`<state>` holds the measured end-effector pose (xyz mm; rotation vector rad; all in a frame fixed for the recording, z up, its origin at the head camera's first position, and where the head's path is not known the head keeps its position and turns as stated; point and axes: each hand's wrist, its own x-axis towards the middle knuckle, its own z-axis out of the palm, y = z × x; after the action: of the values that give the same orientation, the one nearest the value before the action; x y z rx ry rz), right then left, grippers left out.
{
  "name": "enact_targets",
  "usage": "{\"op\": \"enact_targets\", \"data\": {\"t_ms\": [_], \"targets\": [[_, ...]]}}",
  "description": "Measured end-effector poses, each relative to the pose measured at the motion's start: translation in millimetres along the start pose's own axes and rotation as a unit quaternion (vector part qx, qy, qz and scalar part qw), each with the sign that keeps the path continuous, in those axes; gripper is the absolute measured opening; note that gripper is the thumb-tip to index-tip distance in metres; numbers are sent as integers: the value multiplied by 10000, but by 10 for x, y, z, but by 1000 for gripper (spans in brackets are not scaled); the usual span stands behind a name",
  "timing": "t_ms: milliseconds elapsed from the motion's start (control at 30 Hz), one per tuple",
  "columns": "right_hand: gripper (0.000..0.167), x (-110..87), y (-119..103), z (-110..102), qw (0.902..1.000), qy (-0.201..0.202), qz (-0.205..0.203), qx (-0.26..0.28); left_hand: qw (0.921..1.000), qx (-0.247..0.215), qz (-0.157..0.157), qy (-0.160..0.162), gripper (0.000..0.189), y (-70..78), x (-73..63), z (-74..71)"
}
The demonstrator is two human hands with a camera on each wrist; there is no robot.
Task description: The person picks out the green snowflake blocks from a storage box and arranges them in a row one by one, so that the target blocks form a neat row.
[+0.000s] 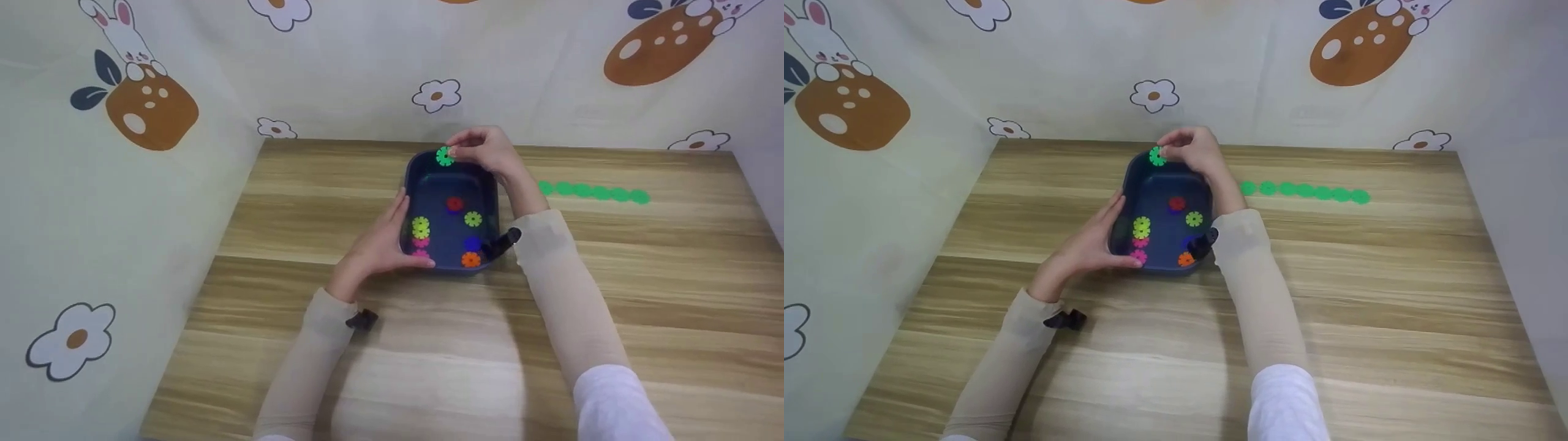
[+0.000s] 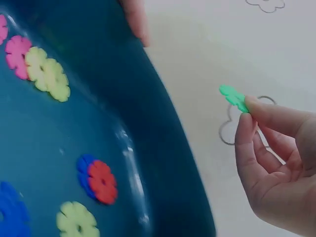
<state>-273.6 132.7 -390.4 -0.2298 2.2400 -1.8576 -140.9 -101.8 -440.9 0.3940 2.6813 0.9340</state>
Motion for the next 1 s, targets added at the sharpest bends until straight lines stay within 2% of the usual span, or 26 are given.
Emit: {"op": "enact_targets", "data": {"t_ms": [233,467,800,1000], "targets": [[10,-77,-53,-287,9966,644,-194,474,9999,78,25,64,132,-43,5,-19],[11,-223,-40,-689,9850,1184,-399,1193,10000,59,53,61,132,-75,-1,-6],[18,-539,11,-1404,9501,2232,-299,2158,9997,82,183,147,133,-35,18,23],[17,-763,121,-1770,9345,2764,228,2232,9999,37,131,98,132,-9,9,34]]}}
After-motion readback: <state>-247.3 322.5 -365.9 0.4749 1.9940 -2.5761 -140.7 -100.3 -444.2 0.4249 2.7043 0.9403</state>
